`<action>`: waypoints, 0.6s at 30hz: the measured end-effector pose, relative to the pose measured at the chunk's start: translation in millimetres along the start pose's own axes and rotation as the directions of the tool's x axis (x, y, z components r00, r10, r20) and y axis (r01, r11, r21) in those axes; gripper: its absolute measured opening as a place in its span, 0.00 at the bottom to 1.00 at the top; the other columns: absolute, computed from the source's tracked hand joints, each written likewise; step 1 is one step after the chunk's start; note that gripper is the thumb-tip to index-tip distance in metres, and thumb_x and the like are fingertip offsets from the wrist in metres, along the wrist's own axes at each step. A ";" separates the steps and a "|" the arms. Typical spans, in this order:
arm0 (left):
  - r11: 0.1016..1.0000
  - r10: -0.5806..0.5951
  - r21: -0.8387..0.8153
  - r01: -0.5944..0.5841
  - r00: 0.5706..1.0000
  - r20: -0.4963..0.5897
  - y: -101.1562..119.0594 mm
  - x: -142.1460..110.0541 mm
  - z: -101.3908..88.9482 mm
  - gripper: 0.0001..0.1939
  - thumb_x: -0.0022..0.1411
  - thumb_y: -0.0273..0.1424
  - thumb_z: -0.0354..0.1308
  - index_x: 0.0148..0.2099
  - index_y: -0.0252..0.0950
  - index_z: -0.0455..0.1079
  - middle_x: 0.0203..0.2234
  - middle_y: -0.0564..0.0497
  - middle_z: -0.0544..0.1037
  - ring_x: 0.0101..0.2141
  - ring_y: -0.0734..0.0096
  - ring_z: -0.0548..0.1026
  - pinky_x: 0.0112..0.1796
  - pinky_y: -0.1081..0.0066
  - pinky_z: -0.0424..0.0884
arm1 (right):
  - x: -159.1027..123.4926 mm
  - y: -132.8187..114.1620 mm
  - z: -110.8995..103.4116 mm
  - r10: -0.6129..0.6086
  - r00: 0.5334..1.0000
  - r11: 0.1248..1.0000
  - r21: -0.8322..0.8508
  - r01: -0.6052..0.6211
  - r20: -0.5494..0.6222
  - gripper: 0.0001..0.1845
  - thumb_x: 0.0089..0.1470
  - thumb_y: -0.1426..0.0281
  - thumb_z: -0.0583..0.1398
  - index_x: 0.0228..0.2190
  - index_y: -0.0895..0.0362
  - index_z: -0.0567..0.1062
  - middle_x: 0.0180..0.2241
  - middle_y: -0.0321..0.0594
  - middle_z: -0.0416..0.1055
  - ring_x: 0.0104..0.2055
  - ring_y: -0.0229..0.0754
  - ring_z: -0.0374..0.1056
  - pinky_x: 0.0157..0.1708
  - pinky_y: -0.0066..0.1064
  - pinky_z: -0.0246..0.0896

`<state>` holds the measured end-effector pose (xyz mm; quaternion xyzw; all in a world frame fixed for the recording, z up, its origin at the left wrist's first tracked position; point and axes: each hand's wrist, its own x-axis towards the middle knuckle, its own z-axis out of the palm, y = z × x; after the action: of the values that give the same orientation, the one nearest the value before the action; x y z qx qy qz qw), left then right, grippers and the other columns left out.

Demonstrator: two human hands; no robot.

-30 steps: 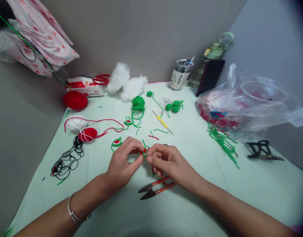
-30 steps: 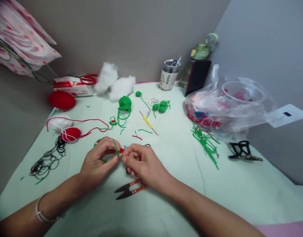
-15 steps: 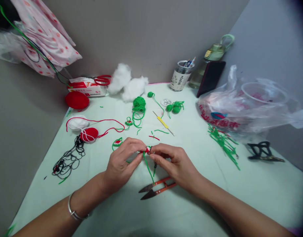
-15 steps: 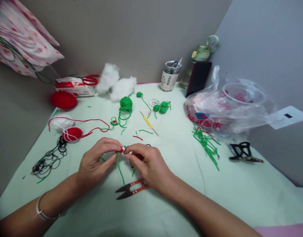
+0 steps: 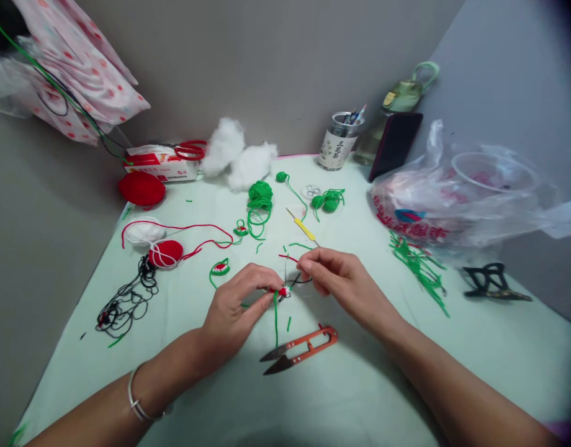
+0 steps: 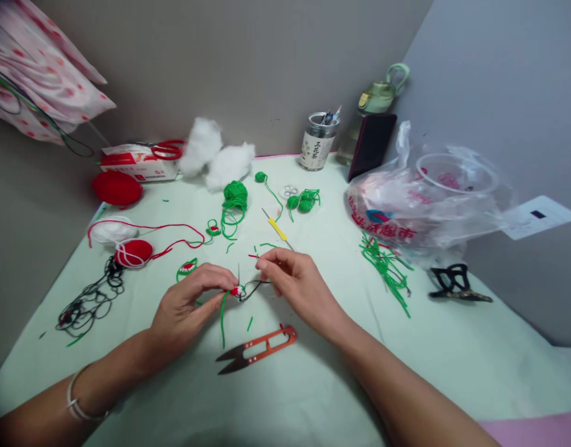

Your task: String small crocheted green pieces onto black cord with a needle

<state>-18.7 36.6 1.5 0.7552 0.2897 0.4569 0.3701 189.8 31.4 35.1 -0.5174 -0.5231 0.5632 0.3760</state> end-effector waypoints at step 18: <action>0.495 -0.569 -0.553 0.670 0.731 0.376 4.1 8.1 -4.7 0.07 0.63 0.32 0.63 0.40 0.37 0.68 0.31 0.51 0.78 0.32 0.71 0.78 0.39 0.68 0.72 | -7.0 -34.6 -88.3 0.061 0.818 0.846 0.464 0.262 -0.572 0.07 0.58 0.72 0.59 0.27 0.57 0.72 0.20 0.31 0.63 0.23 0.32 0.68 0.23 0.23 0.64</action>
<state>-19.2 42.0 10.1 0.4495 0.3342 0.3083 0.7689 273.2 48.2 77.7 -0.5089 -0.2419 0.4828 0.6704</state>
